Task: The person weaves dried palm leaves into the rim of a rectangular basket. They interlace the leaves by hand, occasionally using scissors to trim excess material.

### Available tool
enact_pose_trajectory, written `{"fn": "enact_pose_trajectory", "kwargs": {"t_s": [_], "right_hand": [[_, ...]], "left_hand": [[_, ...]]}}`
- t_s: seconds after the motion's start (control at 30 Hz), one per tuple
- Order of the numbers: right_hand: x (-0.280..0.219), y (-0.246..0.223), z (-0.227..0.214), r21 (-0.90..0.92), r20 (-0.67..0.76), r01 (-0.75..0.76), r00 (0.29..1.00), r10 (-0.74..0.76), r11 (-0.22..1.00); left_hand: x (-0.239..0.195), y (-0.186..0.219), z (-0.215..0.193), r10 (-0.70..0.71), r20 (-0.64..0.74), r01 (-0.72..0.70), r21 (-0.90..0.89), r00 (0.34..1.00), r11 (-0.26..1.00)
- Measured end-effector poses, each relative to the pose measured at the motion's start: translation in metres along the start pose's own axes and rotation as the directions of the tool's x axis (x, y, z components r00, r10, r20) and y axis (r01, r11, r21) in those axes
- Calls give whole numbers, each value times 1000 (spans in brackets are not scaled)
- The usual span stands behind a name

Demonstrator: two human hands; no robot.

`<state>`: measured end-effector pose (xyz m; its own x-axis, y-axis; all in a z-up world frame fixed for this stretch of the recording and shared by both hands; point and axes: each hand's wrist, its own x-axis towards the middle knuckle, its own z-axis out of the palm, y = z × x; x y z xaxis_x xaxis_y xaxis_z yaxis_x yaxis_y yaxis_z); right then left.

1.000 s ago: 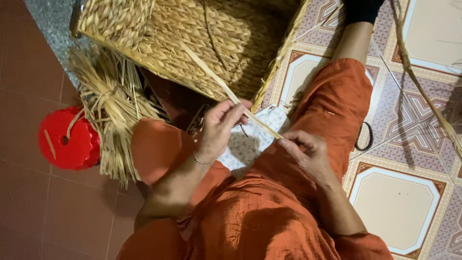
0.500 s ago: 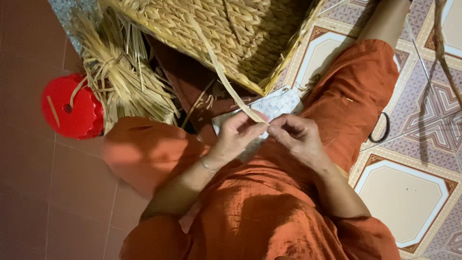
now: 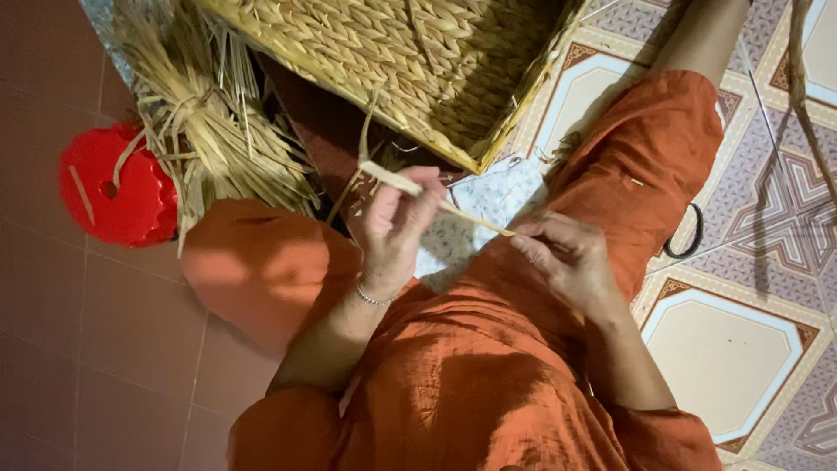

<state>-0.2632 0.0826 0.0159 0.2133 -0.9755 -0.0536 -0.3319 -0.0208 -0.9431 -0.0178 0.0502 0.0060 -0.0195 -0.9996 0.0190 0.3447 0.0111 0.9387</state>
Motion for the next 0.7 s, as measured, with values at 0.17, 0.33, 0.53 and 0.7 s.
{"fn": "enact_pose_trajectory", "kwargs": {"t_s": [0.17,0.33,0.53,0.7], "right_hand": [[10,-21,10,-124,-114,208,968,-223,970],[8,-17,2,184,-13,-130,991,135,974],[0,-7,6,213,-25,-209,975,219,954],[-6,-5,11,138,-49,-9,999,16,990]], "left_hand": [[-5,-11,12,-171,221,143,140,960,980],[-8,-3,15,-304,119,304,21,945,952],[-8,-3,30,-167,259,101,250,952,963],[-19,-9,34,-124,277,58,235,953,970]]}}
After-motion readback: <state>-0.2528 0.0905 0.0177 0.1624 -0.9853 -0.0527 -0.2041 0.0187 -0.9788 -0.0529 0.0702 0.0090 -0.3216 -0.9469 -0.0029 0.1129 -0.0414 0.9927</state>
